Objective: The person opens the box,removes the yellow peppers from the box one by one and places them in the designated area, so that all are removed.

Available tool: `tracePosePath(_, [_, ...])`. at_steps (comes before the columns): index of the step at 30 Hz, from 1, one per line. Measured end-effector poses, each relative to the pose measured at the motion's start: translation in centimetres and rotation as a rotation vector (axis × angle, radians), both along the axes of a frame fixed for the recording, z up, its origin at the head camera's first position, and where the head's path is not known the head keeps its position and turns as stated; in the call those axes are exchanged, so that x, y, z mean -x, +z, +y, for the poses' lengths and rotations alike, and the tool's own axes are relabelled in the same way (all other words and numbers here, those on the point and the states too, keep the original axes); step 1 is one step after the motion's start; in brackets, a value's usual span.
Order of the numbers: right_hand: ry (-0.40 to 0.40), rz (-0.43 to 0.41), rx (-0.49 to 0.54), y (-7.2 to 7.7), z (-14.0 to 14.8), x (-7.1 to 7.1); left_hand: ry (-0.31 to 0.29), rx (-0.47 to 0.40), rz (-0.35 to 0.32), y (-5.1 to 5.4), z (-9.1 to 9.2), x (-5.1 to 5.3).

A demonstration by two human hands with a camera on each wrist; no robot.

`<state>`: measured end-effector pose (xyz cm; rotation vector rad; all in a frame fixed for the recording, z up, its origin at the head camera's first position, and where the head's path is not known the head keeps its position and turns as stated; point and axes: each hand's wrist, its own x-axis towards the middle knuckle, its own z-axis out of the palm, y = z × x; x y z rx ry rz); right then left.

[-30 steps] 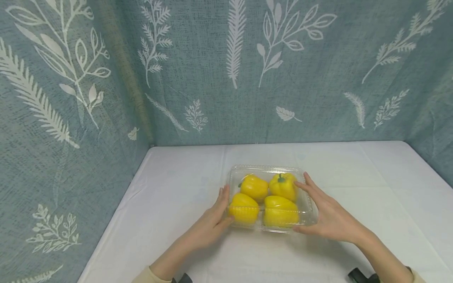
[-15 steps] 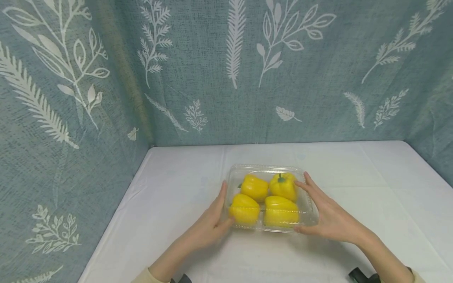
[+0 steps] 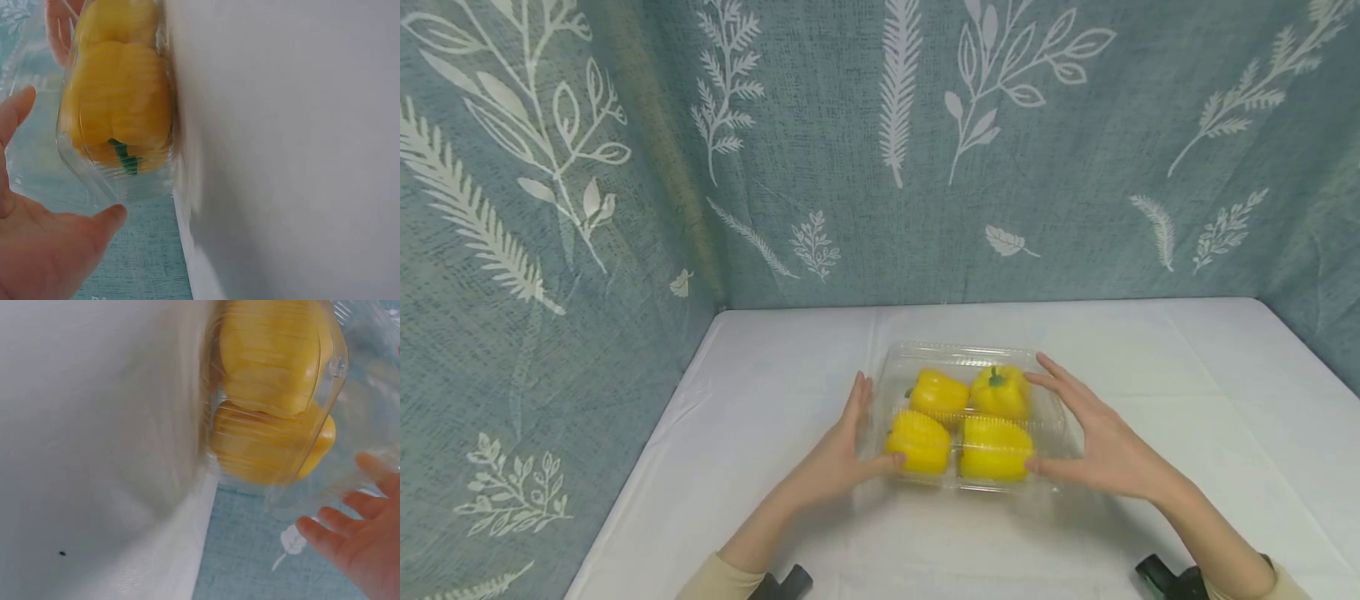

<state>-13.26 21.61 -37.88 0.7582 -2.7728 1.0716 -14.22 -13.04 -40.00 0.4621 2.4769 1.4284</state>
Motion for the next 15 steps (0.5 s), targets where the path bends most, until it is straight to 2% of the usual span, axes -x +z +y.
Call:
tracePosePath(3, [0.000,0.015,0.030,-0.1,0.0,0.3,-0.008,-0.002,-0.031,0.0,0.0,0.4])
tracePosePath(8, [-0.005,0.020,0.077,0.1,-0.1,0.8,-0.048,0.003,-0.016,-0.3,0.3,1.1])
tracePosePath(10, [-0.003,0.005,0.108,0.4,-0.2,1.2,-0.080,0.003,0.009,-0.5,0.4,1.3])
tracePosePath(15, [-0.009,-0.058,0.232,0.7,0.0,2.6,-0.119,0.069,0.016,-0.9,0.6,1.5])
